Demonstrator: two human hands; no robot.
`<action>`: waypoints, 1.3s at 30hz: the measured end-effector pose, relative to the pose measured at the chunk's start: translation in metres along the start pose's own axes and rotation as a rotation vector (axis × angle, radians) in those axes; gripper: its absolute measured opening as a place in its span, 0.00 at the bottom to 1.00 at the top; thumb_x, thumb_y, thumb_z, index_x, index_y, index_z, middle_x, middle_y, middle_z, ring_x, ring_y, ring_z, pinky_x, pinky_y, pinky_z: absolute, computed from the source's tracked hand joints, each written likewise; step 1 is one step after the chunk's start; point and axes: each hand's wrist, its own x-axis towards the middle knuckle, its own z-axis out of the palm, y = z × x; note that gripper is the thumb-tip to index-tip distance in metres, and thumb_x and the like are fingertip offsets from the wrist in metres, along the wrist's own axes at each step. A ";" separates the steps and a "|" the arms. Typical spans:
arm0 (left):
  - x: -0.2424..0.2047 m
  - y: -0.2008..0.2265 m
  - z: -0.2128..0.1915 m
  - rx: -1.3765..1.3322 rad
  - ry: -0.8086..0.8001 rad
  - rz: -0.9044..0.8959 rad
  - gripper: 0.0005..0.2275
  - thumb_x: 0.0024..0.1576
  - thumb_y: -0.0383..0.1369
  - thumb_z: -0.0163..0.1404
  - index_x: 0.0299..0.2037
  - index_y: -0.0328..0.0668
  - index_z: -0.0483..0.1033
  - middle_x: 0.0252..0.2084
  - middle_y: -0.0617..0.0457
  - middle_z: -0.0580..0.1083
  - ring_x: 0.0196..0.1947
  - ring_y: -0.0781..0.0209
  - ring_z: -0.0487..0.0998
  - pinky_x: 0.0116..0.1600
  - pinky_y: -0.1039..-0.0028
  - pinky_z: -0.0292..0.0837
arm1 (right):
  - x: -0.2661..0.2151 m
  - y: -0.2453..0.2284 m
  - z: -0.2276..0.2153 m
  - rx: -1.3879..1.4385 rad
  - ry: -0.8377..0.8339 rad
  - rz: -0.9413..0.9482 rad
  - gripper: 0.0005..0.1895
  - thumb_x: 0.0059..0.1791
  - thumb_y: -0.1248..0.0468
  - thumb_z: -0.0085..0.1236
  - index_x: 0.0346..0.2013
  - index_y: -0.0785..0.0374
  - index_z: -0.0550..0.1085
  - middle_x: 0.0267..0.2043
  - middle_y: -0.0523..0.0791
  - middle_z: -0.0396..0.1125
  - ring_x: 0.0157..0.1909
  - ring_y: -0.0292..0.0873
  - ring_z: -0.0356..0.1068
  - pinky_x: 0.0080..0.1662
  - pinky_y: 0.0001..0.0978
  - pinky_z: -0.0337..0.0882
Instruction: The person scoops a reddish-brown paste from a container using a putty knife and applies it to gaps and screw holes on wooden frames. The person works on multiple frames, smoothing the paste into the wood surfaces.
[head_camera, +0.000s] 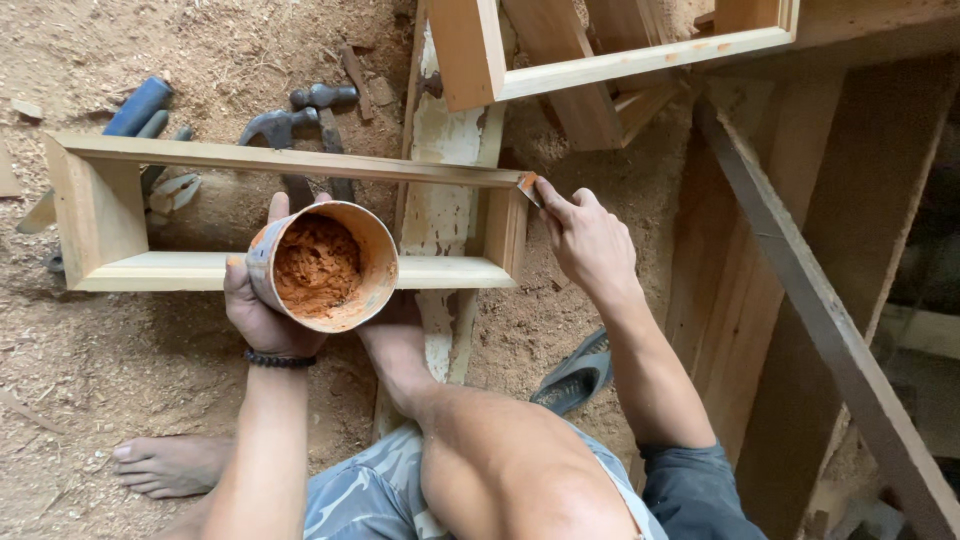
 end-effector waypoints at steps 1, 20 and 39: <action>0.000 0.001 0.000 0.001 -0.001 0.000 0.40 0.56 0.42 0.48 0.79 0.43 0.43 0.77 0.25 0.48 0.75 0.25 0.46 0.69 0.28 0.35 | 0.001 -0.003 -0.001 0.001 0.001 -0.001 0.21 0.57 0.47 0.42 0.66 0.29 0.66 0.40 0.47 0.64 0.36 0.67 0.75 0.43 0.61 0.76; -0.005 -0.003 -0.018 0.510 -0.040 0.110 0.31 0.62 0.53 0.43 0.74 0.51 0.57 0.79 0.53 0.49 0.77 0.40 0.51 0.76 0.36 0.43 | 0.013 -0.028 -0.051 -0.217 -0.173 -0.094 0.24 0.56 0.59 0.40 0.67 0.44 0.69 0.45 0.58 0.71 0.39 0.65 0.78 0.43 0.61 0.77; -0.002 0.002 -0.012 0.482 -0.015 0.008 0.41 0.56 0.57 0.44 0.78 0.50 0.44 0.77 0.37 0.50 0.76 0.34 0.50 0.73 0.35 0.43 | 0.000 -0.031 -0.077 -0.039 -0.170 -0.112 0.24 0.56 0.62 0.43 0.68 0.51 0.69 0.43 0.60 0.73 0.42 0.66 0.77 0.46 0.66 0.76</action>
